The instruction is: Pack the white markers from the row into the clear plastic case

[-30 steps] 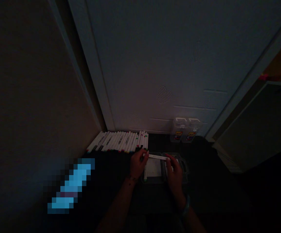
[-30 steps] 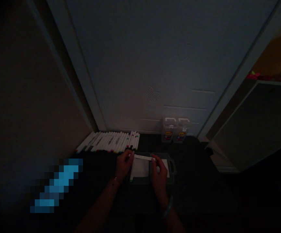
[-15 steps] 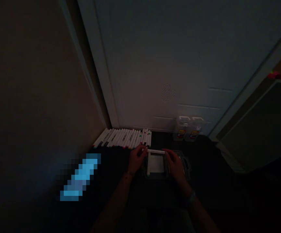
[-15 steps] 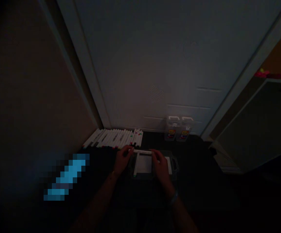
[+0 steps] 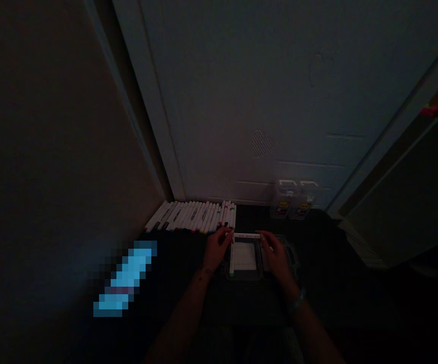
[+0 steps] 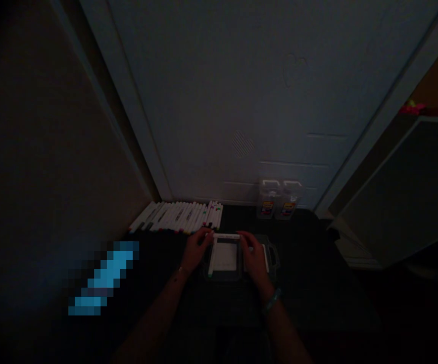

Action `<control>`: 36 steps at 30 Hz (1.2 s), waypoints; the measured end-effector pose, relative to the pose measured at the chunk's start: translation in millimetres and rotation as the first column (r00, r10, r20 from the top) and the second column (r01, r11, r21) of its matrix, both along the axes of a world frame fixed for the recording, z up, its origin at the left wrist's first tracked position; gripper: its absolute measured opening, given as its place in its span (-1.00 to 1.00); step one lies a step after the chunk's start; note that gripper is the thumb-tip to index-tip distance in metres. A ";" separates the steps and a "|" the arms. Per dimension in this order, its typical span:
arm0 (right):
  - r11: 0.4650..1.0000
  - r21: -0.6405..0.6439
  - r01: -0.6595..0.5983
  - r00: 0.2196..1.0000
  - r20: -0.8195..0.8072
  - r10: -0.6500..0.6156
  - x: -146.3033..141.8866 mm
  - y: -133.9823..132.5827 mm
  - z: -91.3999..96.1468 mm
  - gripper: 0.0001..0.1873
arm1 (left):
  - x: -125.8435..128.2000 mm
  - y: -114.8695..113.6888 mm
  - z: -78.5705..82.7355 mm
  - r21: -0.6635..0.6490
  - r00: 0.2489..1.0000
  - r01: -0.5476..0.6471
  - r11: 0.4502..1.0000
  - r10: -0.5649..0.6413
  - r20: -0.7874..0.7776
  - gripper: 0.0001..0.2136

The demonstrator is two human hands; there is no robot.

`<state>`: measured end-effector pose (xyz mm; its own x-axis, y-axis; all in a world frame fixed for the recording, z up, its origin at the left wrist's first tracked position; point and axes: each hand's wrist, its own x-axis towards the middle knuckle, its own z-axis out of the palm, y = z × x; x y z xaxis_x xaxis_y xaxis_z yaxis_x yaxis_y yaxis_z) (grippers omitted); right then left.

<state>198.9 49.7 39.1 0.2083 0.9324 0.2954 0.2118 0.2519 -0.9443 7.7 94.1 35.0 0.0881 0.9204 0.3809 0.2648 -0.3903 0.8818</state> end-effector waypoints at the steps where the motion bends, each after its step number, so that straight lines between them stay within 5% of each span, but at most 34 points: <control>1: 1.000 -0.001 0.002 1.000 -0.011 -0.002 -0.2 -0.4 -0.1 -0.69 | -0.1 -0.1 0.0 0.000 1.000 -0.004 1.000 0.004 0.002 -0.79; 16: 1.000 -0.027 0.004 0.987 -0.159 -0.008 2.3 3.6 -5.0 -0.74 | 3.0 4.1 -4.5 -0.073 0.994 -0.042 0.996 0.050 0.102 -0.73; 26: 1.000 -0.019 0.000 0.989 -0.148 -0.003 2.8 4.6 -7.3 -0.71 | 2.9 10.8 -11.4 -0.144 0.948 0.071 0.987 -0.021 0.319 -0.70; 36: 0.999 -0.036 -0.014 0.983 -0.185 0.007 2.1 4.2 -3.6 -0.65 | 1.5 13.4 -18.1 -0.173 0.940 0.101 0.980 -0.038 0.338 -0.70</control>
<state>201.0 53.9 35.5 0.2464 0.9444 0.2178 0.0305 0.2170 -0.9757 9.1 107.5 16.9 0.0523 0.9734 0.2232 -0.0765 -0.2189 0.9727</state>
